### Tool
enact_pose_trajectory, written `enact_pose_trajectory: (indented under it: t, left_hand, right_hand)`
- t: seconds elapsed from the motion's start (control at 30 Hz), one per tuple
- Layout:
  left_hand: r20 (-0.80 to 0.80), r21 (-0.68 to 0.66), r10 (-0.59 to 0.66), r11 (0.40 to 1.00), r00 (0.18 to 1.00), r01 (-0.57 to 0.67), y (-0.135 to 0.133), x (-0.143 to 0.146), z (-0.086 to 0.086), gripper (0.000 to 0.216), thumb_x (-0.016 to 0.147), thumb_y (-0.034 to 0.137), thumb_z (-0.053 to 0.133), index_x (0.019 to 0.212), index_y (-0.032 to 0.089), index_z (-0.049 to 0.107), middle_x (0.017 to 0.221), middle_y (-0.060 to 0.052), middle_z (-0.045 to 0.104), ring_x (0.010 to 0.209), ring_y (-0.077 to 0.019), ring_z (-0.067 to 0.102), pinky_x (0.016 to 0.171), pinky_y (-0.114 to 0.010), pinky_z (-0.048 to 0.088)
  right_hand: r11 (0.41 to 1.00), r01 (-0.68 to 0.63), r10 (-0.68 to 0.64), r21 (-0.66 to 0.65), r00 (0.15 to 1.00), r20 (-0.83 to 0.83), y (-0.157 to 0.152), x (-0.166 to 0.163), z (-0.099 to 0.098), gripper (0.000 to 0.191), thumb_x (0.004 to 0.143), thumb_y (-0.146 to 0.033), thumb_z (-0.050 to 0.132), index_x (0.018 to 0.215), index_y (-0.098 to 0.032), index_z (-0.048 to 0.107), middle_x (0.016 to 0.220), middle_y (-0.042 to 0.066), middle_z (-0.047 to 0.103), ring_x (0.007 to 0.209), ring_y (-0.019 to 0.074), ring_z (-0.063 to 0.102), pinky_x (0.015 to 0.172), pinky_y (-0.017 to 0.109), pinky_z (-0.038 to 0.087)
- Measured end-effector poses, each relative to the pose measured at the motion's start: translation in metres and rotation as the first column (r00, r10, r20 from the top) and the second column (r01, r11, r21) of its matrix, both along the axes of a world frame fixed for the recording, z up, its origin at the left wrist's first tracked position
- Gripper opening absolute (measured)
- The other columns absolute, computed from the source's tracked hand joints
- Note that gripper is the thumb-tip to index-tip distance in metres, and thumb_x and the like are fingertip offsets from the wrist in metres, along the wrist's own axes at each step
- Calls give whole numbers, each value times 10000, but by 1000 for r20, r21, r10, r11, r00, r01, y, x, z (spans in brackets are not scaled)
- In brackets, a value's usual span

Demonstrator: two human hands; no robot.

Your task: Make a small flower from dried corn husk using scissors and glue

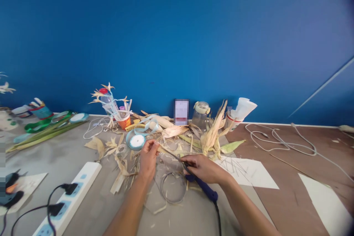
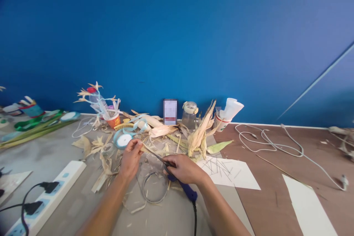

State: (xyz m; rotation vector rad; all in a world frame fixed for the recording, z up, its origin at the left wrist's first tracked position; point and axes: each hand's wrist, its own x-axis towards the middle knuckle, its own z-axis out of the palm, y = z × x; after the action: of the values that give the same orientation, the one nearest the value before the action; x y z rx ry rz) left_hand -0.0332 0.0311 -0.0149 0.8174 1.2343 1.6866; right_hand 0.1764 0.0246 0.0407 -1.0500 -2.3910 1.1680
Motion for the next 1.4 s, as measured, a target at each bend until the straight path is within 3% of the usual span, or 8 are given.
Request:
enact_pose_trajectory:
  t: [0.23,0.47,0.7,0.9,1.07,1.2,1.4]
  left_hand:
    - [-126,-6,25,1000,992,-26,0,-1,-2,237,710,387,632,822,182,594,663,38,497,564,-85,414,507,-193,331]
    - [-190,0,6,1000,982,-6,1,-3,-3,228,729,382,613,833,179,615,633,37,503,529,-84,406,495,-201,326]
    - [-92,29,-17,999,996,20,-4,-2,3,299,731,408,603,930,191,659,672,10,555,566,-104,456,540,-222,373]
    - [-11,45,-90,995,996,91,-7,-1,9,364,731,324,605,1065,187,652,700,-5,571,617,-107,480,600,-229,402]
    - [-45,42,-67,997,997,69,-8,0,10,357,733,333,604,1050,179,659,702,-10,576,615,-114,485,594,-236,409]
    - [-16,42,-70,997,997,71,-7,1,10,327,726,309,613,1024,181,653,697,2,571,618,-107,483,595,-229,401]
    - [11,24,-41,999,999,41,-6,3,13,270,696,277,612,946,177,601,643,39,506,558,-82,459,549,-206,371]
  right_hand:
    - [1000,-2,2,-20,1000,19,0,1,-4,291,731,-149,457,929,-198,664,832,4,679,759,165,591,648,222,410]
    - [999,5,-4,-53,1000,1,2,3,-5,364,723,-147,466,1026,-194,664,1024,37,679,901,202,603,775,260,436]
    - [997,38,-42,-72,998,-47,3,4,-8,346,736,-162,492,1032,-196,668,945,32,681,823,189,602,714,254,439]
    - [994,43,-47,-102,998,-33,4,6,-5,301,763,-229,501,1006,-177,671,686,2,596,571,127,478,529,222,357]
    - [993,55,-60,-101,997,-43,3,5,-5,322,758,-227,508,1040,-184,658,655,-11,544,564,118,432,526,220,329]
    - [994,47,-56,-101,994,-89,1,1,-6,247,744,-210,520,936,-170,671,642,-19,507,571,108,411,531,212,315]
    - [993,46,-57,-107,993,-99,1,-3,-11,227,741,-185,508,910,-166,659,667,-15,546,574,105,431,544,209,336]
